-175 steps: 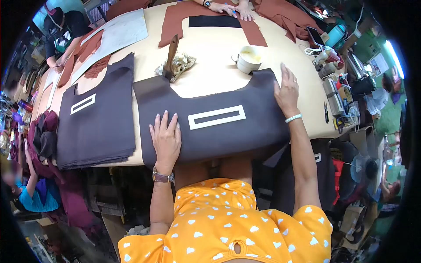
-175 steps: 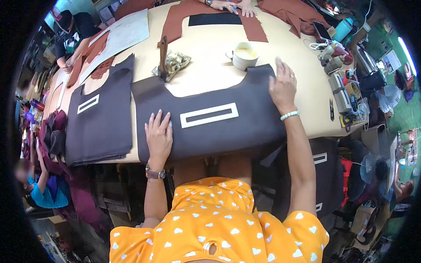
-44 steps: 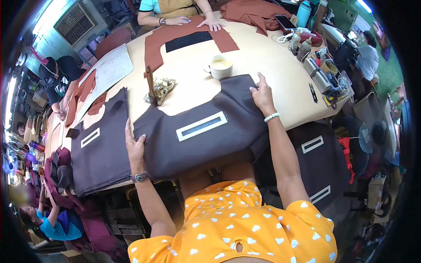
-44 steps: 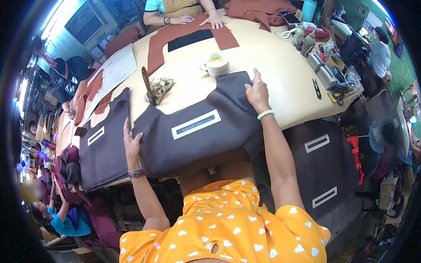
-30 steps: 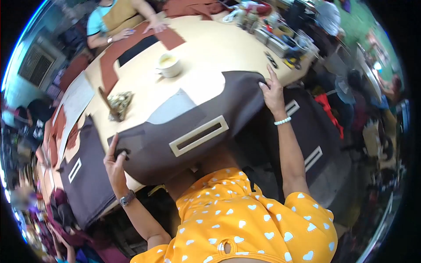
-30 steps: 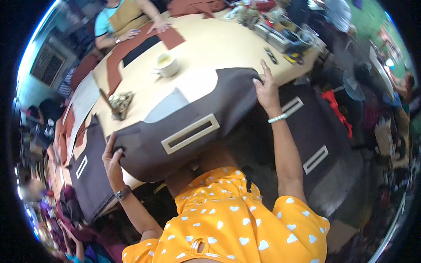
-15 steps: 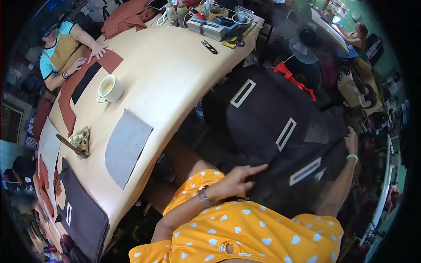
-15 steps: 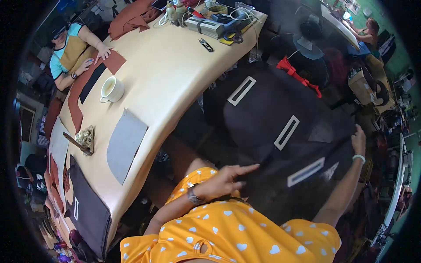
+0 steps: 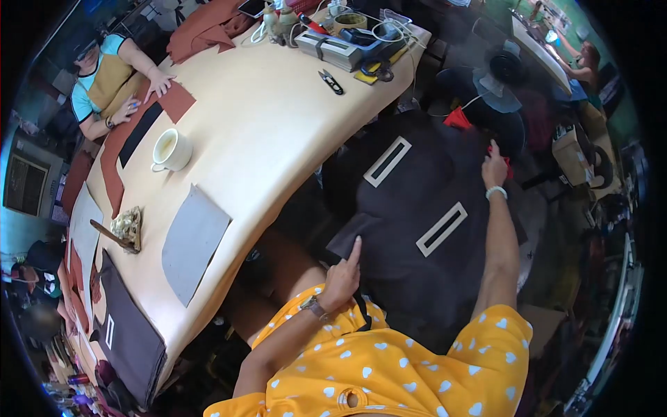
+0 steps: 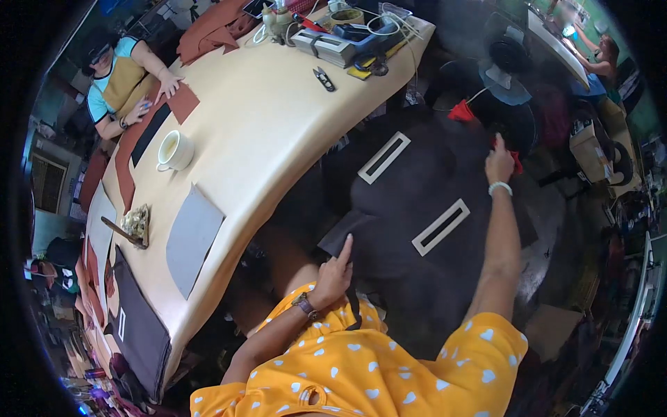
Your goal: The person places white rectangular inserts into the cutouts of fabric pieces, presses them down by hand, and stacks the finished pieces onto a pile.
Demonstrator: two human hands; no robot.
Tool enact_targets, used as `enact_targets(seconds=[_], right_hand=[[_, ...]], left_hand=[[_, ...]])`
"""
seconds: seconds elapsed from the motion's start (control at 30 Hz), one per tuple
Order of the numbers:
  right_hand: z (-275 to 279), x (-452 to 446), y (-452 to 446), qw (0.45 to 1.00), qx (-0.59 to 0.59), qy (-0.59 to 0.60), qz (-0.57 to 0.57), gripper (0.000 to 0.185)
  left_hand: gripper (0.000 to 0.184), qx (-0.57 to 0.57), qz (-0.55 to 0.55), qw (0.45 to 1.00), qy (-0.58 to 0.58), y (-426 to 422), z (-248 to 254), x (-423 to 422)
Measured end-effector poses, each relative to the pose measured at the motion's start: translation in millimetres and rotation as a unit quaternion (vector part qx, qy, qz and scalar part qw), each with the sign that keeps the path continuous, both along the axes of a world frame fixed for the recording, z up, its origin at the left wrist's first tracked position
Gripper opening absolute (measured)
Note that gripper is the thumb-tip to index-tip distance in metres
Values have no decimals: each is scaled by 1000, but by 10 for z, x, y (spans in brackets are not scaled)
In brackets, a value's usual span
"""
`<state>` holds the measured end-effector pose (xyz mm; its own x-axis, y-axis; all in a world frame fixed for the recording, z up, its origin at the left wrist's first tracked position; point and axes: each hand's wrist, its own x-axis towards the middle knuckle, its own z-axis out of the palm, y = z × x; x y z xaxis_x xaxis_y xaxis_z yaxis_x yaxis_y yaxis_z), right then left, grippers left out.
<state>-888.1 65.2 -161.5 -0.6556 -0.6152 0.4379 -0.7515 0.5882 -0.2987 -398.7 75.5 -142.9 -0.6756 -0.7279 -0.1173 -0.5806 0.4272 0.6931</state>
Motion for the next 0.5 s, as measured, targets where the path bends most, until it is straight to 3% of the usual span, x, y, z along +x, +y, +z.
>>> enact_targets(seconds=[0.17, 0.33, 0.5], right_hand=[[-20, 95, -601, 999, 11, 43, 6, 49], [0, 130, -1007, 991, -73, 65, 86, 52], [-341, 31, -1253, 992, 83, 88, 28, 57]], left_hand=[[72, -28, 48, 997, 55, -59, -104, -23], [73, -65, 94, 990, 84, -121, -111, -87], [76, 48, 126, 989, 67, -214, -190, -65]])
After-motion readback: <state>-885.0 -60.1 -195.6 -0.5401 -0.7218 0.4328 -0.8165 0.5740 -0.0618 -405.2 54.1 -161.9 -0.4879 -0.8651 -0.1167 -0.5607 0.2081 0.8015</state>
